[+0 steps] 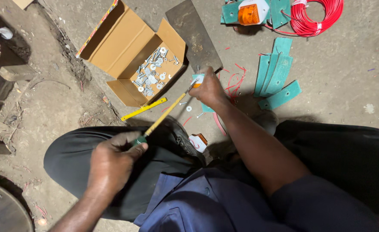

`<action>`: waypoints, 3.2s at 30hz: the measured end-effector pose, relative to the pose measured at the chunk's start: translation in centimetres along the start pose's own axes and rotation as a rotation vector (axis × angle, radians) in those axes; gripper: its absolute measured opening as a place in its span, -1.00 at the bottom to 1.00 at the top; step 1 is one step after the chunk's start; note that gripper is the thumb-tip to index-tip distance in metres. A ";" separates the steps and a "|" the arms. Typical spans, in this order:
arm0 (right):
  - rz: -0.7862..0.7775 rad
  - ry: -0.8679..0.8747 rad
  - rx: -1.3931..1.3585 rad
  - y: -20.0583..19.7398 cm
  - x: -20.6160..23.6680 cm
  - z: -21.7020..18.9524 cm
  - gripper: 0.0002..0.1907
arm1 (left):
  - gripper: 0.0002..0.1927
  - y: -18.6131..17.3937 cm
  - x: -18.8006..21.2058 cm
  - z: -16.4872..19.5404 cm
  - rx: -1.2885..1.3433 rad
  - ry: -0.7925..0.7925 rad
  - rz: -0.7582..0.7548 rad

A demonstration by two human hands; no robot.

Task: The person assembles an orange indicator light onto a teal metal bracket using a screwdriver and pliers. They insert screws and washers, tighten them, and trim excess wire from the assembly.

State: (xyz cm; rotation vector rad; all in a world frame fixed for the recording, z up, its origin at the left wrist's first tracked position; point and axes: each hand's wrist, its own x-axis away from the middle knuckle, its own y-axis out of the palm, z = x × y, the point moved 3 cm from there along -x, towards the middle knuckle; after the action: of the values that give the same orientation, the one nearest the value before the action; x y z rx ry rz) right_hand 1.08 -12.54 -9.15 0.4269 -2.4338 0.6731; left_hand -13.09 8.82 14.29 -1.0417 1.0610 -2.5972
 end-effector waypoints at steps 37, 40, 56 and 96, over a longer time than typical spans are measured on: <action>0.023 -0.020 -0.154 1.0 -0.5 1.8 -0.10 | -0.62 -0.4 0.6 3.3 -0.815 0.678 0.114; 0.061 -0.113 -0.105 0.4 0.0 0.9 -0.19 | -0.64 -0.5 2.4 4.1 -0.861 0.903 0.226; 0.070 -0.107 -0.043 0.7 -0.3 1.2 -0.21 | -0.59 -0.6 1.4 4.0 -1.020 1.007 0.159; 0.105 -0.202 -0.148 0.4 -0.3 1.3 -0.32 | -0.82 0.2 0.5 3.6 -0.149 -0.044 -0.084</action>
State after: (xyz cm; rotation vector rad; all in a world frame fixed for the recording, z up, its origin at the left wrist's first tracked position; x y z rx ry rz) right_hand 0.62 -12.89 -10.41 0.3229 -2.6918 0.5093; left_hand -11.11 6.45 16.29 -1.1947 1.2422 -2.5787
